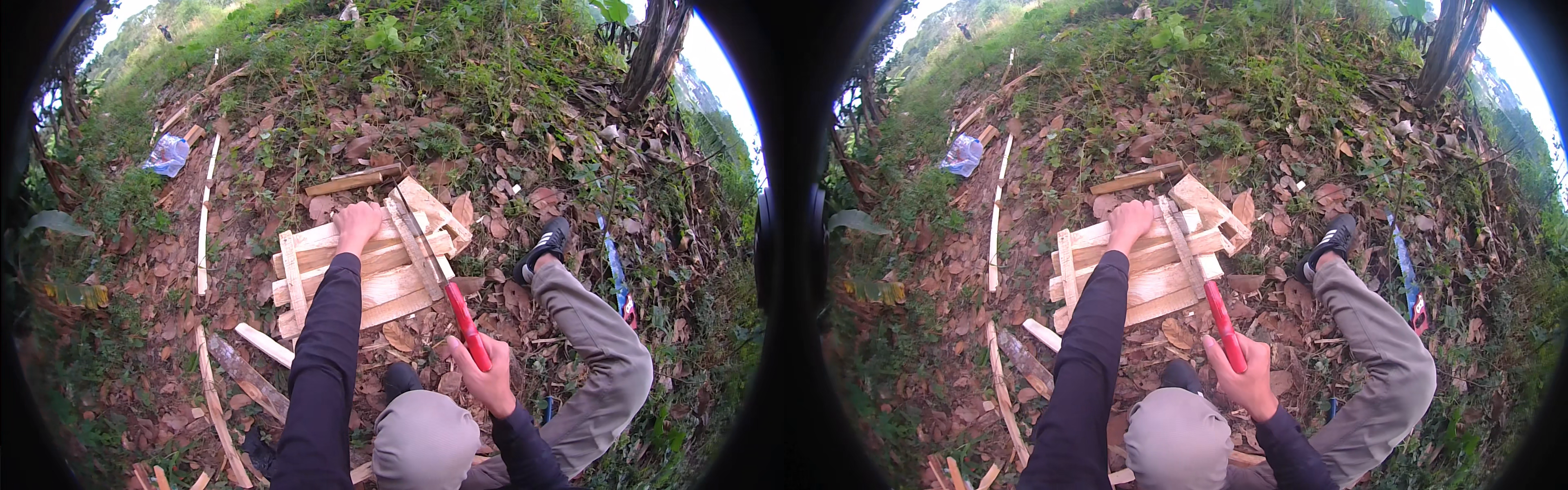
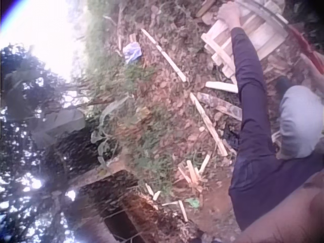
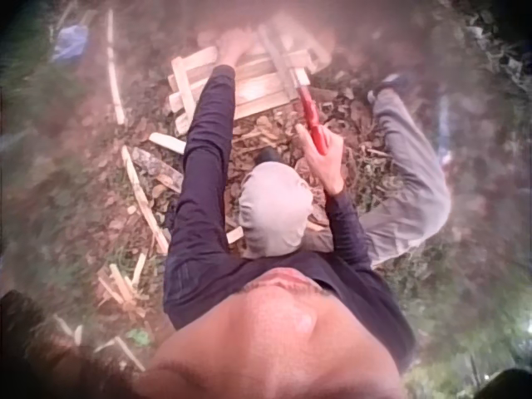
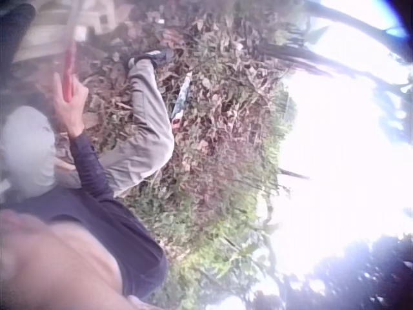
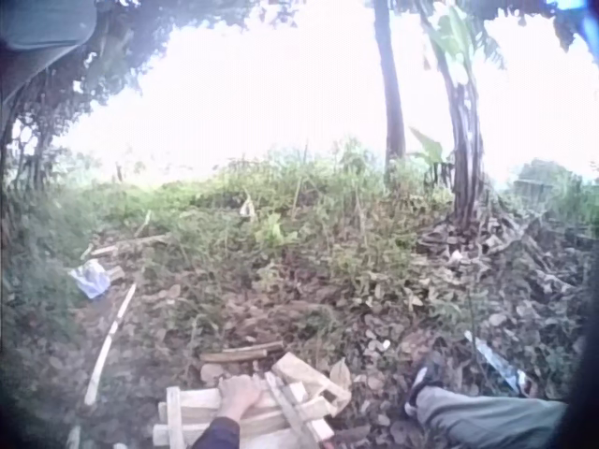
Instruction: The person sits on the ground and uses a red-handled hand saw to cut a small wooden crate into smaller pieces. They hold the crate steady with one hand while sawing through the slats with the other, occasionally adjusting the wood's position.
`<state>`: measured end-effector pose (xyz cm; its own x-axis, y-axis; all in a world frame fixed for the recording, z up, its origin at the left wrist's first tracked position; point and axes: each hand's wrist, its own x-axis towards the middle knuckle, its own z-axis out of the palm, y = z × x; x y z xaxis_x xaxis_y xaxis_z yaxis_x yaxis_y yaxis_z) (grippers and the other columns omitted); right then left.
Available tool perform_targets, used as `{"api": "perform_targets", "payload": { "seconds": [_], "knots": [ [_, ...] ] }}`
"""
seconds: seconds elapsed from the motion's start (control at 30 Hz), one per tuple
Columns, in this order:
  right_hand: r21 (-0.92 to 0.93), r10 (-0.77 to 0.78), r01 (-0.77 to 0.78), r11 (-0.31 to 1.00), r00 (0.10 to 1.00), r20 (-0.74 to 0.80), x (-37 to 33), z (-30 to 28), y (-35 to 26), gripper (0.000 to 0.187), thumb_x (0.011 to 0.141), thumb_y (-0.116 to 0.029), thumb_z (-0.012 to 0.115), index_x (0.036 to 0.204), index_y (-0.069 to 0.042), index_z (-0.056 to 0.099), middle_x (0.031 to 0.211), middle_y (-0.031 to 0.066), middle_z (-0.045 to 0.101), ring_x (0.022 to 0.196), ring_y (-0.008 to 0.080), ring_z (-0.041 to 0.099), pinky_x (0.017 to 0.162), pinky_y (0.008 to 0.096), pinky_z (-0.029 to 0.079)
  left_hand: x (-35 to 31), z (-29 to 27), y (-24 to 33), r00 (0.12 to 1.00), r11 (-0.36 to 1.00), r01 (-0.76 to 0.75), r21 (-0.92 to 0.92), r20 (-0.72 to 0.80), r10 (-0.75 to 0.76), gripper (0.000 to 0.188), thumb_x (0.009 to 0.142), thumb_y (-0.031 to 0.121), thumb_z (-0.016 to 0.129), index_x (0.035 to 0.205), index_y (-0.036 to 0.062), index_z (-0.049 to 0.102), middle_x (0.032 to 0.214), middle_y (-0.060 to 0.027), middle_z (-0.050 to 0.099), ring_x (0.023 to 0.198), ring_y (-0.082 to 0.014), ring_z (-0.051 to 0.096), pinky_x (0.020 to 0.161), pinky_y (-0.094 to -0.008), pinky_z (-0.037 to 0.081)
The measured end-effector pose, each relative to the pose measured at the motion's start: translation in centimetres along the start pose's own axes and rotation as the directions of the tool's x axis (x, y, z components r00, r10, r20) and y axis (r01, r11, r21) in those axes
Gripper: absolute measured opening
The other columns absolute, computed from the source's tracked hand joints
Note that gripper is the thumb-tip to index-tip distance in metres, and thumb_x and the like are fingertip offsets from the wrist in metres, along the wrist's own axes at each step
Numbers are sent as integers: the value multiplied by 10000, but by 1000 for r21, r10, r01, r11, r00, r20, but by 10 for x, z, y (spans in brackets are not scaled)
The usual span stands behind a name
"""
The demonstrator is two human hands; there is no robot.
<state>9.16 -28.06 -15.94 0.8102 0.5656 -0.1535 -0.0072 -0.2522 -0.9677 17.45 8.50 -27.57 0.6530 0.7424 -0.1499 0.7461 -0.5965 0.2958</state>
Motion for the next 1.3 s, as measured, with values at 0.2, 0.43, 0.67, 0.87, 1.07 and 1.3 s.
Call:
{"api": "perform_targets", "payload": {
  "seconds": [0.2, 0.43, 0.67, 0.87, 1.07, 1.3],
  "knots": [
    [-118, -89, 90, 989, 996, 14, -20, -17, 11, 325, 955, -204, 677, 704, -13, 598, 532, -16, 464, 506, 34, 410, 466, 262, 346, 9, 1, -2, 1000, 1000, 11, 7, -2, -11, 573, 973, 421, 371, 1047, -2, 750, 1091, -258, 707, 1085, -393, 670, 958, -476, 488],
    [19, -20, 21, 1000, 996, -85, 4, 3, 5, 272, 928, -154, 678, 730, 11, 591, 517, -25, 480, 474, 41, 422, 451, 288, 358, 12, 6, -12, 999, 998, 41, 37, 14, -41, 582, 971, 425, 367, 1039, -8, 749, 1094, -269, 702, 1082, -395, 670, 954, -473, 495],
    [12, -56, 57, 998, 994, -96, -22, -17, 18, 273, 907, -106, 669, 683, -3, 554, 533, -33, 435, 504, 32, 377, 458, 270, 312, 23, 10, -5, 1000, 1000, 14, 15, -10, -13, 581, 968, 437, 378, 1044, -2, 750, 1101, -258, 703, 1087, -394, 666, 963, -466, 491],
    [181, 56, -35, 983, 992, -114, -6, -20, 24, 236, 937, -108, 641, 733, -31, 550, 580, -60, 465, 510, 24, 393, 460, 238, 305, 15, 5, -5, 1000, 1000, 15, 21, -8, -15, 582, 969, 442, 381, 1043, -2, 751, 1088, -255, 708, 1071, -387, 673, 955, -467, 495],
    [158, 25, -8, 987, 994, -108, -4, -34, 22, 243, 926, -89, 641, 717, -33, 532, 586, -65, 462, 518, 21, 386, 462, 243, 295, 22, 5, -9, 999, 997, 48, 55, 11, -49, 587, 968, 450, 382, 1041, 0, 751, 1082, -250, 711, 1068, -380, 676, 953, -470, 495],
    [130, 31, -20, 991, 996, -80, -8, -34, 15, 248, 908, -90, 665, 701, -20, 547, 569, -70, 443, 527, 17, 362, 463, 259, 284, 13, 3, -3, 999, 999, 38, 7, -12, -38, 611, 962, 466, 396, 1005, -35, 744, 1067, -296, 690, 1068, -415, 661, 974, -476, 481]
  ]
}}
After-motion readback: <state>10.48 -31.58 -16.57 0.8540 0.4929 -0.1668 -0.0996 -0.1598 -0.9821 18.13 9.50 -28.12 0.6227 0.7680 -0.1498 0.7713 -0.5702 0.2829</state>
